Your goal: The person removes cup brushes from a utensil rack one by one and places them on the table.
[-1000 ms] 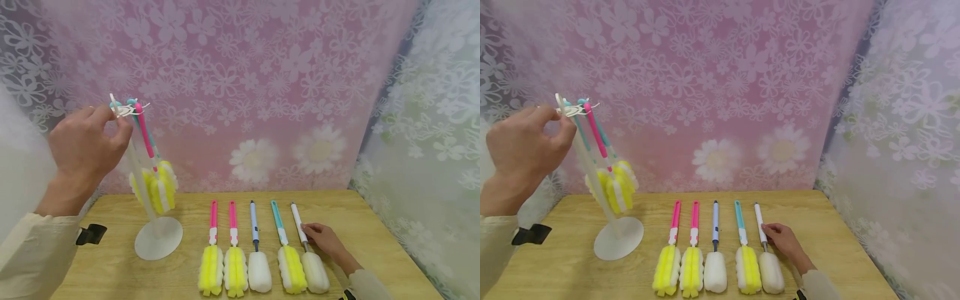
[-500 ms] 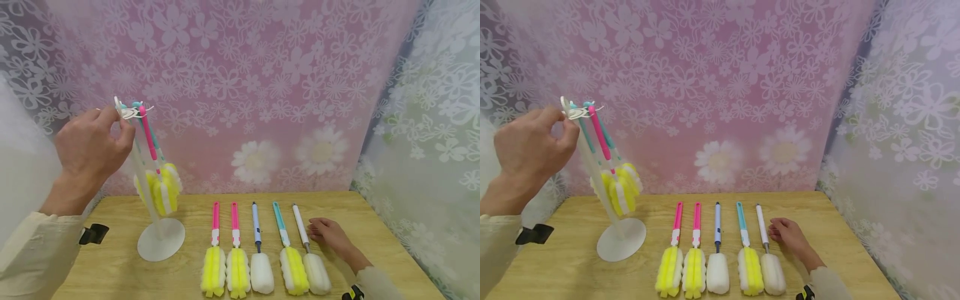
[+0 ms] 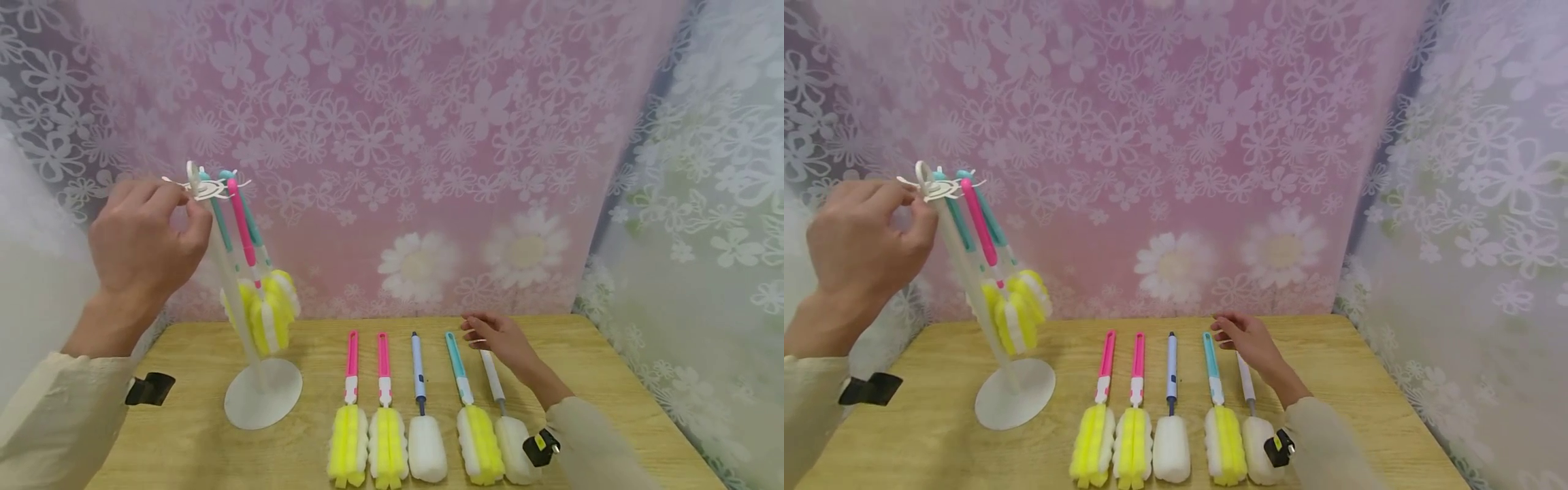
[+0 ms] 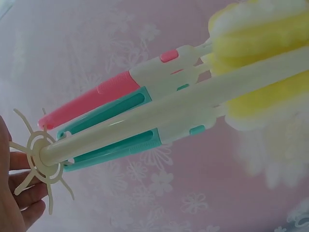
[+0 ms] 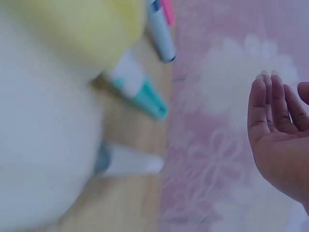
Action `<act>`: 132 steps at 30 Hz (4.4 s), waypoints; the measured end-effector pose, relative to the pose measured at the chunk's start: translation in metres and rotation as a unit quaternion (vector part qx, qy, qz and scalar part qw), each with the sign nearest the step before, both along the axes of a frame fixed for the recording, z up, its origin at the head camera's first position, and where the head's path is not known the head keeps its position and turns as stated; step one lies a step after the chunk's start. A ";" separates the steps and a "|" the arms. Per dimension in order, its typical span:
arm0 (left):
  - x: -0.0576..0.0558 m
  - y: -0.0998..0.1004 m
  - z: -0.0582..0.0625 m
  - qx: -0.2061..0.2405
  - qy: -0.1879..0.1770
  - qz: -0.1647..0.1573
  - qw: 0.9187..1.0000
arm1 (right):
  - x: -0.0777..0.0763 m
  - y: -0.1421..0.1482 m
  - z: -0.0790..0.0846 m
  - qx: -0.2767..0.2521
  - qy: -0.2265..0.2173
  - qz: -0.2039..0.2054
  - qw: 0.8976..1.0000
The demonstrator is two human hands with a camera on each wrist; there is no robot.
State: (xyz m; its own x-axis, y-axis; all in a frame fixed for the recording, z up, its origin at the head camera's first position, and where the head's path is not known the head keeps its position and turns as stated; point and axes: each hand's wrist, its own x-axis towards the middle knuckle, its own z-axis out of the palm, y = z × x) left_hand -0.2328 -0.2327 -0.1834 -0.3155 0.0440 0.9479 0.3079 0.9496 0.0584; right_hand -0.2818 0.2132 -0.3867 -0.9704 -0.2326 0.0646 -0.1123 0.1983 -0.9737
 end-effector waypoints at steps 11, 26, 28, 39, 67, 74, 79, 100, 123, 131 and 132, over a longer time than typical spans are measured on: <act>0.006 -0.003 0.000 -0.066 -0.010 0.020 0.998 | -0.011 -0.087 0.038 -0.014 0.041 0.078 0.996; 0.017 0.000 0.005 -0.097 -0.101 0.015 0.990 | -0.009 -0.142 0.064 -0.006 0.083 0.163 0.983; 0.018 0.000 0.006 -0.089 -0.101 0.009 0.991 | -0.010 -0.146 0.066 -0.006 0.088 0.165 0.982; 0.013 0.001 0.009 -0.055 -0.106 -0.001 0.993 | -0.008 -0.172 0.076 -0.036 0.095 0.188 0.977; 0.009 0.012 0.013 -0.050 -0.105 0.023 0.993 | 0.017 -0.295 0.110 -0.107 0.147 0.109 0.977; 0.008 0.015 0.014 -0.053 -0.101 0.025 0.993 | -0.002 -0.304 0.091 -0.103 0.173 0.093 0.975; 0.007 0.015 0.014 -0.052 -0.099 0.026 0.993 | 0.002 -0.301 0.095 -0.105 0.172 0.091 0.975; 0.009 0.007 0.010 -0.042 -0.102 0.035 0.993 | 0.022 -0.229 0.132 -0.165 0.217 0.048 0.961; 0.002 0.006 0.007 -0.050 -0.028 0.009 0.998 | -0.004 -0.003 0.102 -0.209 0.189 -0.126 0.951; 0.002 0.006 0.006 -0.037 -0.028 0.010 0.999 | 0.006 0.059 0.081 -0.156 0.107 -0.129 0.973; 0.002 0.006 0.006 -0.036 -0.029 0.010 0.999 | 0.007 0.065 0.076 -0.146 0.097 -0.129 0.976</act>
